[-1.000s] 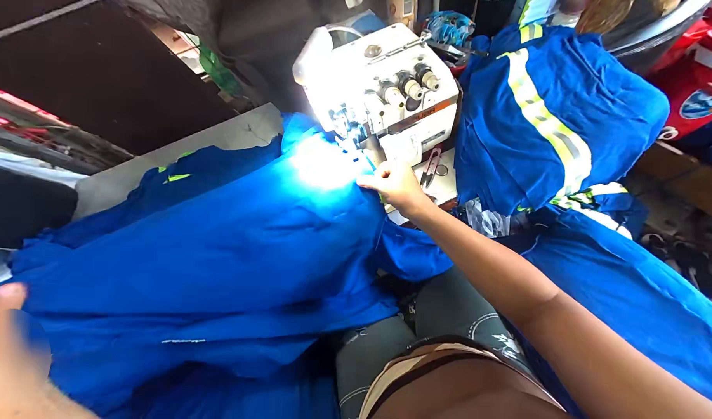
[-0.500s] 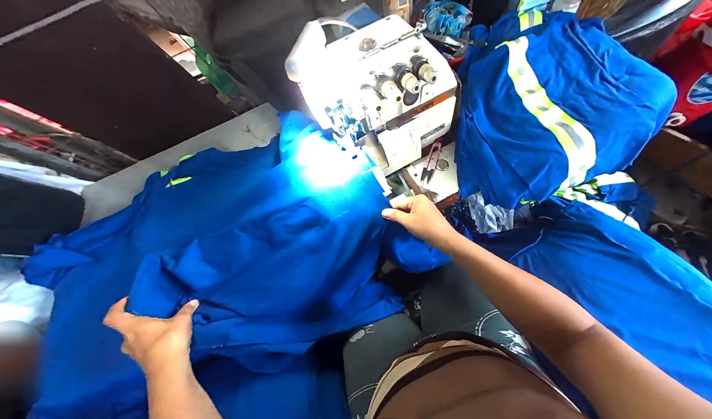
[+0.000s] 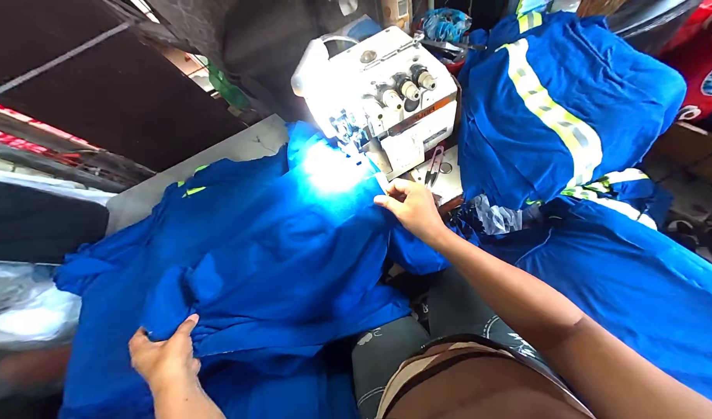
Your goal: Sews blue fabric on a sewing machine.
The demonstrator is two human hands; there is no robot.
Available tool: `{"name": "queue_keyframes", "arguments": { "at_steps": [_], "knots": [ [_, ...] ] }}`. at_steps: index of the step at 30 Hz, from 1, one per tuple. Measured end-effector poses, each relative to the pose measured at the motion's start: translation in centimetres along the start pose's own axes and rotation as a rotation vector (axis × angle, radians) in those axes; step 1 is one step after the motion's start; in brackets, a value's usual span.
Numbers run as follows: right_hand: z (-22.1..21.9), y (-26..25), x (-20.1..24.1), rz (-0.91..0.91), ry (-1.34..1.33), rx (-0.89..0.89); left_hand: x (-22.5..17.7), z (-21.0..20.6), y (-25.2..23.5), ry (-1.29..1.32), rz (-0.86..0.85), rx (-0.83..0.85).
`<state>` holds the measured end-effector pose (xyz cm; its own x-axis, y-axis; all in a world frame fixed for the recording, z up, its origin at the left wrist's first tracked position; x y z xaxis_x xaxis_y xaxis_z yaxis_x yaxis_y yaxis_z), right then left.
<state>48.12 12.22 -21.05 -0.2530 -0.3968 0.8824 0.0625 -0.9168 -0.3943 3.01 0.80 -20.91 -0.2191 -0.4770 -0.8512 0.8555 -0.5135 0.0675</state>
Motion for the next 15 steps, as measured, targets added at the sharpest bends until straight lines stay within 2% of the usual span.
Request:
{"name": "queue_keyframes", "arguments": {
  "at_steps": [3,5,10,15],
  "knots": [
    [0.7,0.7,0.5,0.013,-0.094,-0.022,0.2,0.0,0.1,0.032,0.021,-0.013],
    [0.5,0.9,-0.7,-0.015,-0.143,-0.045,0.2,-0.1,0.1,0.051,0.02,-0.009],
    [-1.0,0.5,-2.7,-0.043,-0.121,-0.134,0.8,-0.6,-0.1,0.148,0.037,0.022],
    [-0.9,0.0,-3.3,-0.102,-0.154,-0.039,0.6,-0.3,0.7,0.287,0.124,0.057]
  ]
}}
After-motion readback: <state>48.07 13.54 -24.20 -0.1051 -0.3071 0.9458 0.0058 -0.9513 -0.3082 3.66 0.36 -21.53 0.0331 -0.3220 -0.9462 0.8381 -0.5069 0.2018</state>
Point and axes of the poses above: each hand's wrist, its own y-axis away from the middle knuckle, its own z-axis out of the back of the hand, x = y × z, the point moved 1 cm from there along -y, towards the middle knuckle, and after that the axes turned 15 degrees about z, right-handed, at the moved point
